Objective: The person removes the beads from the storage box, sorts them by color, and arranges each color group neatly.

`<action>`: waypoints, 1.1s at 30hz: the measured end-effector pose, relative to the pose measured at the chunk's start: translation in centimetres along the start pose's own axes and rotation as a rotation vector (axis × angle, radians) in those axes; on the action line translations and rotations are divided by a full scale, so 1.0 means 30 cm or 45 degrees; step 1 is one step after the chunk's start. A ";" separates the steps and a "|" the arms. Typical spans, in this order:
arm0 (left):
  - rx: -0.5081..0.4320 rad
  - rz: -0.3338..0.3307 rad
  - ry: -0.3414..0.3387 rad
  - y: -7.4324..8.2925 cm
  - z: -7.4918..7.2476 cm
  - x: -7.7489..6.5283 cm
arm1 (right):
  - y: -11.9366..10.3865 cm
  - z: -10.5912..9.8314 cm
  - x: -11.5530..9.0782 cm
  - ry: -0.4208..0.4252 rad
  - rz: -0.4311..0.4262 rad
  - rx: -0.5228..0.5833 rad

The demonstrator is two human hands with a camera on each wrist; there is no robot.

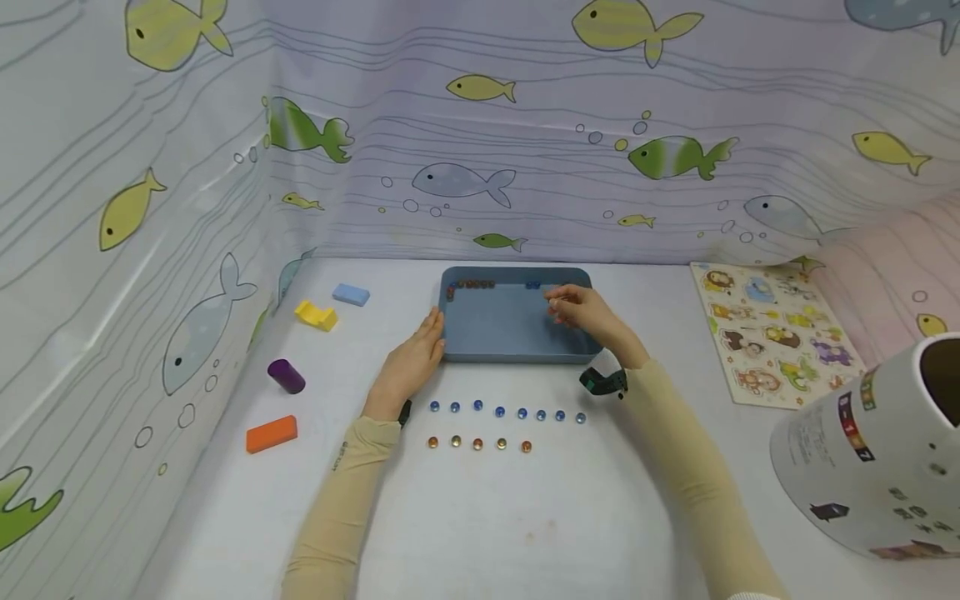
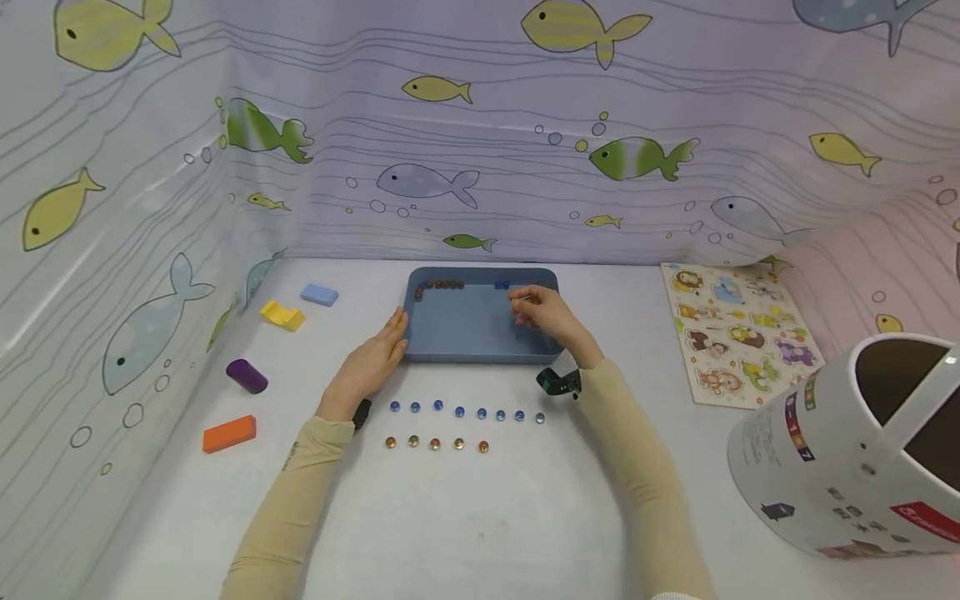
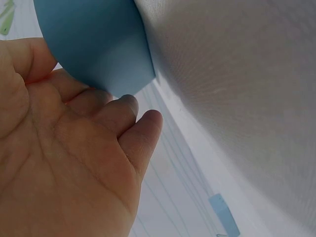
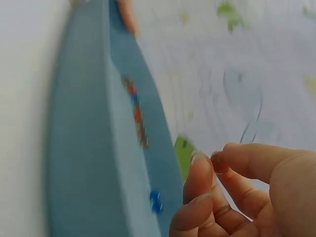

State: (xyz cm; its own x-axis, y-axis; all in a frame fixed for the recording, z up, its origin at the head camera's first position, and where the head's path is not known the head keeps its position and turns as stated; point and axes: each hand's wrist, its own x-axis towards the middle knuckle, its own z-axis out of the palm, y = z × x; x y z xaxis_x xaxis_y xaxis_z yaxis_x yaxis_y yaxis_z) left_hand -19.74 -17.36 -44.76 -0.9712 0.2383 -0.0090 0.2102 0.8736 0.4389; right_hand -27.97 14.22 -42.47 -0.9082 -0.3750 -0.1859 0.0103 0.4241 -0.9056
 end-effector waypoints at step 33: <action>-0.014 0.001 -0.019 -0.008 0.002 0.003 | 0.123 0.282 -0.460 -0.265 -0.260 -0.372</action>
State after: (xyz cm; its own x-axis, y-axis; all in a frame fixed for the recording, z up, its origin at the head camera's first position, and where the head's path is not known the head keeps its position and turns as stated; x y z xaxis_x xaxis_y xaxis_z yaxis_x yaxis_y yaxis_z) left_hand -19.87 -17.53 -44.92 -0.9692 0.2452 -0.0219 0.2097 0.8687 0.4489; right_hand -11.87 13.98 -46.46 -0.7747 -0.6219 -0.1142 -0.3080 0.5289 -0.7909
